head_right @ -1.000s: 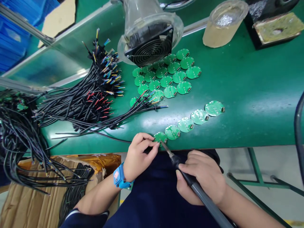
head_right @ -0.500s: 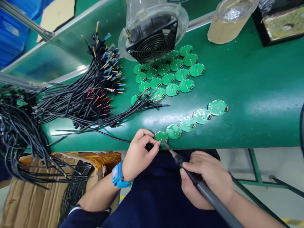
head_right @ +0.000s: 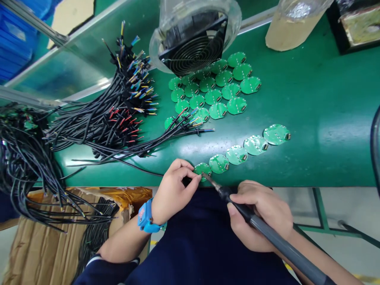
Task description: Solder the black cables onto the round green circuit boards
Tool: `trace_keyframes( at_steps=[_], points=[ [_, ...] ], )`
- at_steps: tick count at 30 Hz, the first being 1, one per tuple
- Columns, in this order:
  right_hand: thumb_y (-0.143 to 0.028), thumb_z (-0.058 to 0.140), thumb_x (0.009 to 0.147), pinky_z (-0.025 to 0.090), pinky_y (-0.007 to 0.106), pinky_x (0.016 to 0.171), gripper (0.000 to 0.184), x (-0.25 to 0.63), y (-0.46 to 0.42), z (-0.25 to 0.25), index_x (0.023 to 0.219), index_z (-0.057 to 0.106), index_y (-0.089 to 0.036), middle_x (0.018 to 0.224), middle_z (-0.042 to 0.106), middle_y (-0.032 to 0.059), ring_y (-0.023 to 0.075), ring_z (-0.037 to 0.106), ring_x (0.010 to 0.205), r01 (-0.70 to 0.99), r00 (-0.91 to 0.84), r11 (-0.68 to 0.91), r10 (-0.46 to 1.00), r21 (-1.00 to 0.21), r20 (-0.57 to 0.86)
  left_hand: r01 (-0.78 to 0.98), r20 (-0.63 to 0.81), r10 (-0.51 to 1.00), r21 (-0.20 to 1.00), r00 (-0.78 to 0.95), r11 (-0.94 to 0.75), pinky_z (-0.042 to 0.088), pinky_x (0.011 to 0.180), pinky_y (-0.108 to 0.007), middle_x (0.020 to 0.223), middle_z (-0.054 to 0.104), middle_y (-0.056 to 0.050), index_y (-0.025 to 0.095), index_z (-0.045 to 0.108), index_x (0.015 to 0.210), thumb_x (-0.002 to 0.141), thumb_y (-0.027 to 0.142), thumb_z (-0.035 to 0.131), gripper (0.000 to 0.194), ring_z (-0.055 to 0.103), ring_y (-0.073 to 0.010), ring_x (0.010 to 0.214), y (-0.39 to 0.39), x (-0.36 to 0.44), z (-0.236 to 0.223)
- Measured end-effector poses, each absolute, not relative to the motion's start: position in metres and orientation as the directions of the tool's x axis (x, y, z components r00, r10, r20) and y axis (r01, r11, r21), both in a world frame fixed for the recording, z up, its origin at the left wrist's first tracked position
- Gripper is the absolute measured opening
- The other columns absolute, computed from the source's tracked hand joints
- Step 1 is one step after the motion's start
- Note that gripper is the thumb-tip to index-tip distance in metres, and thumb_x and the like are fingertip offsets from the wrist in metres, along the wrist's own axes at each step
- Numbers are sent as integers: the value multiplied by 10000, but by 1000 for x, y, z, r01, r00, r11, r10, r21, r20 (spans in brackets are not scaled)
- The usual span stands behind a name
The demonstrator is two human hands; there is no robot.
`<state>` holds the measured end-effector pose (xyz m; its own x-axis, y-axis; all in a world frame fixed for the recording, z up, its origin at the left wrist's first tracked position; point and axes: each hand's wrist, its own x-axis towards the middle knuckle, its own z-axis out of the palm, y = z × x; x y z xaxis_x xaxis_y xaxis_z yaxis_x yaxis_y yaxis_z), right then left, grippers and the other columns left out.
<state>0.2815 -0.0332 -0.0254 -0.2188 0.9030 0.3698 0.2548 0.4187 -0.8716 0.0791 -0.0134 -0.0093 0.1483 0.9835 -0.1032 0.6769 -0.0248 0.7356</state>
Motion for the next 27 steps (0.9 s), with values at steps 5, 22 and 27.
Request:
trace_keyframes(
  at_steps=[5, 22, 27],
  points=[
    [-44, 618, 644, 510, 345, 585, 344, 283, -34, -26, 939, 556, -209, 654, 555, -2, 153, 564, 605, 277, -238, 438, 894, -855, 381, 676, -117, 982, 737, 148, -14, 476, 769, -291, 865, 513, -46, 153, 591, 675, 792, 165, 570, 120, 540, -134, 816, -11, 80, -8],
    [3, 549, 673, 510, 405, 661, 349, 297, -35, -32, 948, 574, -210, 642, 587, 12, 156, 571, 600, 118, -161, 347, 931, -930, 327, 747, -158, 977, 665, 142, -1, 473, 723, -313, 794, 494, -39, 164, 516, 635, 786, 171, 545, 154, 519, -146, 745, -7, 85, -7],
    [30, 568, 641, 513, 455, 664, 355, 312, -32, -42, 896, 604, -215, 634, 585, 19, 194, 591, 604, 17, -32, 347, 937, -938, 347, 828, -206, 957, 558, 207, -59, 465, 678, -311, 743, 491, -33, 169, 498, 642, 800, 179, 532, 162, 517, -154, 716, -6, 83, 0]
  ],
)
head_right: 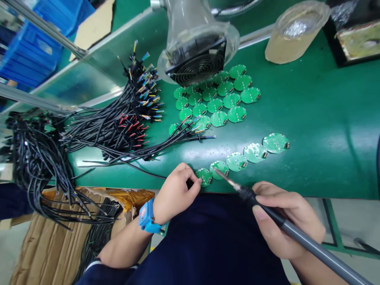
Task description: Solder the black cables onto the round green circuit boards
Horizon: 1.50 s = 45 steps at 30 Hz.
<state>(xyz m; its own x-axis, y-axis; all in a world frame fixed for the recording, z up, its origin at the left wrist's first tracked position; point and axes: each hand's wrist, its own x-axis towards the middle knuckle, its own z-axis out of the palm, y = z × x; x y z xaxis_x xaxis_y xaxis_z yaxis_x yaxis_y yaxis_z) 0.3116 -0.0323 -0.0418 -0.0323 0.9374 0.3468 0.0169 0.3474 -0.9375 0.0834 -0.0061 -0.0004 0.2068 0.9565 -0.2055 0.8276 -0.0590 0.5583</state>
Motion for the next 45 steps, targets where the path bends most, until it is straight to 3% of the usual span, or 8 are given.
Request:
trace_keyframes(
  at_steps=[4, 10, 14, 20, 24, 29, 39, 45],
  points=[
    [-12, 616, 631, 522, 464, 630, 303, 319, -32, -49, 858, 625, -214, 657, 599, 37, 225, 603, 639, 80, 108, 349, 928, -934, 356, 856, -133, 938, 466, 319, -225, 457, 679, -326, 744, 533, -36, 169, 553, 716, 829, 212, 531, 123, 525, -165, 716, 7, 78, 8],
    [-4, 607, 640, 527, 463, 591, 306, 320, -32, -52, 844, 622, -232, 640, 591, 22, 205, 576, 571, 66, 168, 368, 912, -928, 374, 907, 331, 910, 249, 249, -339, 419, 828, -408, 933, 573, -83, 177, 643, 924, 836, 268, 563, 150, 494, -230, 915, 74, 70, 6],
    [33, 580, 632, 522, 472, 612, 351, 318, -33, -50, 877, 619, -216, 631, 586, 18, 197, 569, 556, 38, 119, 390, 913, -920, 391, 902, 227, 927, 251, 299, -352, 399, 879, -452, 968, 574, -93, 169, 661, 747, 801, 234, 611, 98, 490, -261, 999, 106, 69, 5],
    [13, 574, 653, 521, 461, 622, 323, 322, -38, -48, 893, 599, -201, 683, 599, 29, 208, 595, 625, 33, 82, 392, 916, -919, 393, 760, 323, 924, 542, 204, -358, 446, 853, -327, 964, 585, -59, 176, 583, 839, 858, 169, 532, 55, 543, -161, 962, 60, 79, 31],
    [13, 561, 649, 518, 425, 607, 340, 323, -37, -39, 927, 581, -181, 684, 583, 17, 180, 578, 620, 78, -24, 430, 903, -900, 429, 701, 125, 957, 656, 263, -279, 475, 762, -285, 862, 561, -42, 174, 586, 829, 838, 149, 543, 51, 545, -136, 830, 8, 100, 15],
    [46, 544, 637, 482, 352, 527, 395, 321, -32, -33, 946, 553, -202, 573, 480, -46, 113, 479, 499, 81, -146, 420, 902, -904, 406, 725, 164, 960, 629, 227, -279, 479, 734, -298, 834, 545, -60, 144, 566, 768, 810, 132, 554, 45, 529, -150, 802, -8, 114, -17],
    [30, 555, 632, 440, 331, 503, 384, 317, -34, -39, 942, 545, -196, 599, 471, -30, 107, 441, 509, 107, -152, 417, 904, -903, 400, 715, 272, 928, 593, 256, -371, 500, 728, -282, 843, 558, -63, 135, 581, 828, 782, 102, 597, 59, 546, -147, 811, -12, 110, -25],
    [-16, 546, 660, 398, 298, 485, 268, 316, -33, -38, 834, 547, -220, 516, 367, -65, 98, 375, 475, 211, -227, 417, 900, -884, 371, 737, 303, 910, 538, 285, -410, 506, 724, -279, 843, 557, -63, 127, 571, 851, 787, 97, 601, 77, 541, -144, 813, -13, 110, -31]
  ],
)
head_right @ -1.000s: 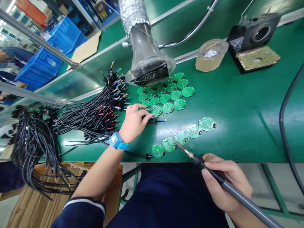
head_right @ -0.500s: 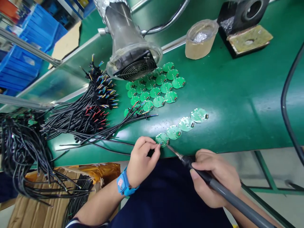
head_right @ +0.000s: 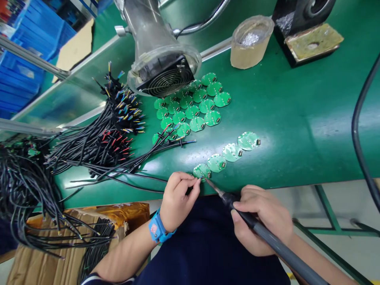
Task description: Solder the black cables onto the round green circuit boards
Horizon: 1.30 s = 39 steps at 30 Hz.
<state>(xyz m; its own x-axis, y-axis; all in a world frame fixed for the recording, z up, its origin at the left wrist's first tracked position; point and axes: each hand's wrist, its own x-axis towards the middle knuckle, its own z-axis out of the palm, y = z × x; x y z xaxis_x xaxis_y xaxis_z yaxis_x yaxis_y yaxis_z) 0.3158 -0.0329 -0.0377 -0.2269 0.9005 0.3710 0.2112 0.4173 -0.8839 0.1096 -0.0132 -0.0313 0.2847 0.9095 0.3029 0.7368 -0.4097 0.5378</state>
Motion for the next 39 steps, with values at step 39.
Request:
trace_keyframes(
  at_steps=[39],
  points=[
    [-29, 560, 662, 484, 341, 533, 291, 315, -37, -35, 887, 553, -213, 541, 452, -52, 108, 428, 484, 294, -257, 459, 883, -838, 393, 810, 231, 948, 500, 218, -308, 502, 693, -291, 787, 541, -55, 154, 512, 757, 823, 137, 534, 71, 545, -150, 771, -11, 120, -30]
  ],
)
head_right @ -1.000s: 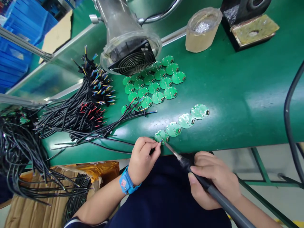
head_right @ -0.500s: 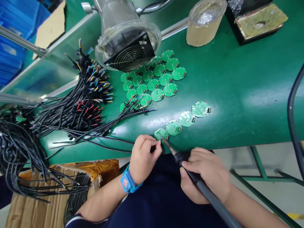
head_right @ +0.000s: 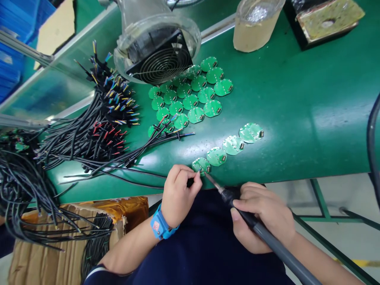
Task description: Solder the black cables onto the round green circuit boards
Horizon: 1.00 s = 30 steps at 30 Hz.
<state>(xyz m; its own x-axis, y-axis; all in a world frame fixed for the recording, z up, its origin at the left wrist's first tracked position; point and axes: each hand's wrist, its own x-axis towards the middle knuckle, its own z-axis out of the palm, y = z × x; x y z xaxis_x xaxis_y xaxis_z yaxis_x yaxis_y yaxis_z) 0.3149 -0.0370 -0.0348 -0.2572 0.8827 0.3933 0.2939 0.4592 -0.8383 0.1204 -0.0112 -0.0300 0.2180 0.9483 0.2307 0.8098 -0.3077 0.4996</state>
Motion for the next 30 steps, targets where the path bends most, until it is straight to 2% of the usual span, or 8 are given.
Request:
trace_keyframes(
  at_steps=[5, 10, 16, 21, 27, 30],
  points=[
    [-17, 568, 646, 512, 371, 579, 364, 320, -39, -37, 954, 536, -208, 577, 509, -40, 128, 487, 506, 277, -241, 496, 865, -823, 440, 801, 218, 951, 515, 221, -304, 501, 699, -294, 788, 541, -58, 146, 516, 769, 820, 135, 541, 57, 548, -154, 778, -11, 120, -29],
    [1, 536, 658, 504, 397, 581, 400, 324, -40, -37, 977, 537, -240, 560, 490, -45, 134, 476, 491, 226, -209, 418, 903, -880, 375, 792, 209, 954, 534, 215, -296, 497, 702, -291, 797, 539, -58, 147, 520, 774, 817, 138, 548, 52, 550, -154, 783, -11, 119, -28],
    [-27, 558, 660, 469, 334, 516, 277, 310, -30, -32, 862, 543, -216, 538, 451, -48, 111, 449, 489, 258, -208, 443, 893, -859, 398, 789, 193, 957, 544, 215, -287, 499, 701, -299, 799, 539, -59, 147, 524, 774, 828, 147, 535, 55, 539, -151, 782, -11, 119, -27],
    [-64, 573, 672, 437, 309, 492, 185, 307, -33, -30, 760, 529, -222, 498, 388, -62, 106, 426, 476, 334, -261, 408, 906, -850, 332, 790, 189, 961, 549, 201, -273, 502, 704, -309, 796, 543, -58, 150, 525, 768, 827, 146, 531, 60, 539, -153, 777, -10, 120, -27],
    [-42, 534, 696, 505, 382, 586, 328, 315, -36, -34, 954, 547, -246, 576, 514, -34, 131, 494, 509, 225, -123, 381, 924, -897, 362, 790, 186, 964, 553, 192, -264, 498, 698, -313, 797, 538, -60, 147, 525, 771, 831, 144, 523, 60, 531, -154, 776, -10, 122, -27],
    [-60, 552, 695, 505, 392, 595, 319, 316, -34, -35, 946, 556, -256, 573, 509, -33, 137, 491, 512, 216, -67, 372, 928, -903, 367, 782, 164, 967, 569, 195, -254, 493, 702, -311, 809, 530, -57, 151, 528, 773, 835, 146, 520, 62, 525, -153, 784, -9, 121, -25]
  ],
)
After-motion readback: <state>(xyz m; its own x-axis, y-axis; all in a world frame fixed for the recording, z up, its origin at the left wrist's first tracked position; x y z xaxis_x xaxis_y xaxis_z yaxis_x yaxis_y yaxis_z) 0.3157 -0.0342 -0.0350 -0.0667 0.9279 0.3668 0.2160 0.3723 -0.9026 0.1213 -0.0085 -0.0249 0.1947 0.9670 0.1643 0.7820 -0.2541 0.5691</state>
